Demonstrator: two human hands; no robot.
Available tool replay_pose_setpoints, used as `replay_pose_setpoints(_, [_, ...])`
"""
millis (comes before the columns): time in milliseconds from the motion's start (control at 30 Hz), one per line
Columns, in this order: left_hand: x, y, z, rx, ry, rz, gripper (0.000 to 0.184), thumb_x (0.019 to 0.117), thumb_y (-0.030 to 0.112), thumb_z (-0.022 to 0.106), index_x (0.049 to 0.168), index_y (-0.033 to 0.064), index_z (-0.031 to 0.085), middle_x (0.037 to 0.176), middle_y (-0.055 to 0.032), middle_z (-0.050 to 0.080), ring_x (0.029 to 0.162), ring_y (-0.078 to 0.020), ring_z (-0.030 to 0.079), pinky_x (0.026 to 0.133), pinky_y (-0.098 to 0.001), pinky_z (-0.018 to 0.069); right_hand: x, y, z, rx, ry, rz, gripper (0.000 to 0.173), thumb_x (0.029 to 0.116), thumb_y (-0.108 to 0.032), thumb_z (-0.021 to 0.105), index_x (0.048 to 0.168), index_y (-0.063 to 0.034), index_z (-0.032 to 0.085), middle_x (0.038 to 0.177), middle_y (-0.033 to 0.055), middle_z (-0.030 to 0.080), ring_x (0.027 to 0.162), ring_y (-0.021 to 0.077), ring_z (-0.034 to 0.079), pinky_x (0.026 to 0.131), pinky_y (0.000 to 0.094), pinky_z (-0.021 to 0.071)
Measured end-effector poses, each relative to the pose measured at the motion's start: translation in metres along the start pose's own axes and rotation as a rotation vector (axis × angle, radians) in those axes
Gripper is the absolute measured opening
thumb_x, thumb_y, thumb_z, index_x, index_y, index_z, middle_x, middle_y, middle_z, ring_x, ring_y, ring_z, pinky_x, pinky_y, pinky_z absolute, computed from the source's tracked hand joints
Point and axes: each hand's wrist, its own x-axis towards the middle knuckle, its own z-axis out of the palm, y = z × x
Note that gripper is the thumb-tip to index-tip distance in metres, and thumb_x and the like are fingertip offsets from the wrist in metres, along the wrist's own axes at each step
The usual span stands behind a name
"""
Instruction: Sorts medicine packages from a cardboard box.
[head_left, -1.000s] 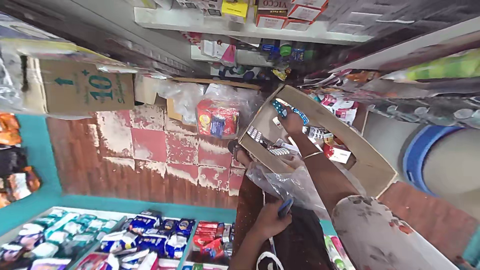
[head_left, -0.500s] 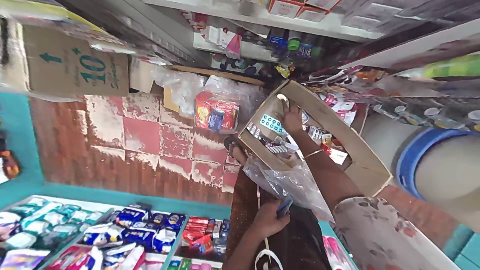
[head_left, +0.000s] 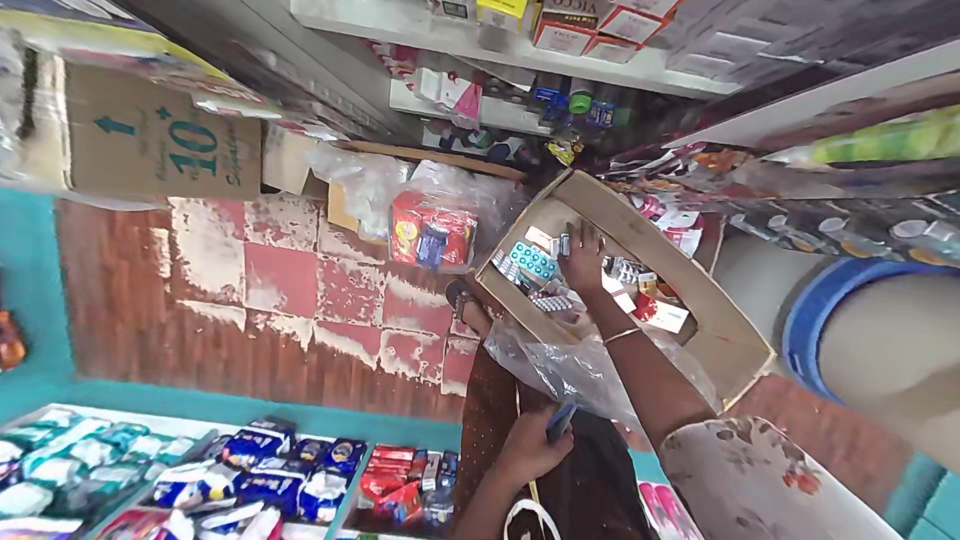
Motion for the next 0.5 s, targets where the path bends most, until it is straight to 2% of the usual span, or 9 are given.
replay_pose_setpoints(33, [0.0, -0.002, 0.001, -0.004, 0.001, 0.011, 0.037, 0.1005, 0.025, 0.059, 0.127, 0.0009, 0.064, 0.109, -0.0203, 0.071, 0.099, -0.0318, 0.069, 0.091, -0.0538, 0.0532, 0.006, 0.007, -0.004, -0.031, -0.045, 0.04, 0.088, 0.083, -0.018, 0.081, 0.158, -0.0101, 0.037, 0.162, 0.0283, 0.03, 0.151, 0.0496, 0.023, 0.115, 0.0761, 0.016])
replay_pose_setpoints(67, [0.0, -0.004, 0.003, -0.011, 0.001, 0.017, 0.036, 0.1004, 0.026, 0.059, 0.127, 0.0008, 0.064, 0.109, -0.0195, 0.071, 0.099, -0.0311, 0.069, 0.091, -0.0533, 0.0535, 0.012, 0.013, -0.007, -0.061, -0.082, 0.05, 0.096, 0.0788, -0.021, 0.087, 0.159, -0.0105, 0.035, 0.159, 0.0303, 0.034, 0.15, 0.0516, 0.025, 0.115, 0.0779, 0.0143])
replay_pose_setpoints(100, [0.0, -0.005, 0.005, -0.021, 0.002, 0.021, 0.036, 0.0998, 0.025, 0.059, 0.126, 0.0011, 0.064, 0.109, -0.0187, 0.071, 0.099, -0.0301, 0.069, 0.092, -0.0528, 0.0539, 0.016, 0.016, -0.013, -0.094, -0.122, 0.048, 0.095, 0.0769, -0.024, 0.089, 0.157, -0.0091, 0.039, 0.154, 0.0321, 0.039, 0.146, 0.0535, 0.03, 0.113, 0.0788, 0.0173])
replay_pose_setpoints(200, [0.0, -0.003, 0.008, -0.035, -0.005, 0.003, 0.038, 0.0989, 0.025, 0.06, 0.127, 0.0012, 0.064, 0.11, -0.0192, 0.071, 0.1, -0.031, 0.069, 0.092, -0.0536, 0.0536, 0.026, 0.023, -0.029, -0.191, -0.208, -0.013, 0.063, 0.0818, -0.021, 0.085, 0.137, -0.0016, 0.061, 0.143, 0.0321, 0.049, 0.137, 0.0527, 0.041, 0.107, 0.0728, 0.0327])
replay_pose_setpoints(300, [-0.001, 0.0, 0.008, -0.022, -0.006, 0.0, 0.037, 0.0996, 0.026, 0.059, 0.127, 0.0006, 0.064, 0.11, -0.02, 0.07, 0.099, -0.0314, 0.069, 0.091, -0.0531, 0.0534, 0.023, 0.029, -0.039, -0.17, -0.236, -0.065, 0.047, 0.0895, -0.024, 0.08, 0.128, 0.0006, 0.067, 0.142, 0.0297, 0.052, 0.136, 0.0504, 0.043, 0.105, 0.0698, 0.0361])
replay_pose_setpoints(400, [-0.004, 0.006, 0.005, 0.01, -0.002, 0.004, 0.037, 0.1002, 0.025, 0.058, 0.128, 0.0, 0.064, 0.111, -0.0203, 0.071, 0.101, -0.0321, 0.069, 0.092, -0.0537, 0.0531, 0.012, 0.039, -0.041, -0.038, -0.16, -0.095, 0.042, 0.0947, -0.021, 0.074, 0.129, 0.0007, 0.067, 0.139, 0.0276, 0.057, 0.134, 0.0477, 0.049, 0.108, 0.0662, 0.0377])
replay_pose_setpoints(500, [-0.016, 0.011, 0.006, 0.021, 0.008, 0.03, 0.036, 0.0999, 0.023, 0.059, 0.127, -0.0009, 0.064, 0.109, -0.0204, 0.071, 0.099, -0.0314, 0.069, 0.091, -0.053, 0.0536, -0.013, 0.04, -0.041, 0.099, -0.038, -0.092, 0.051, 0.0955, -0.013, 0.066, 0.143, 0.0001, 0.055, 0.15, 0.0304, 0.047, 0.139, 0.0489, 0.045, 0.114, 0.0612, 0.0373])
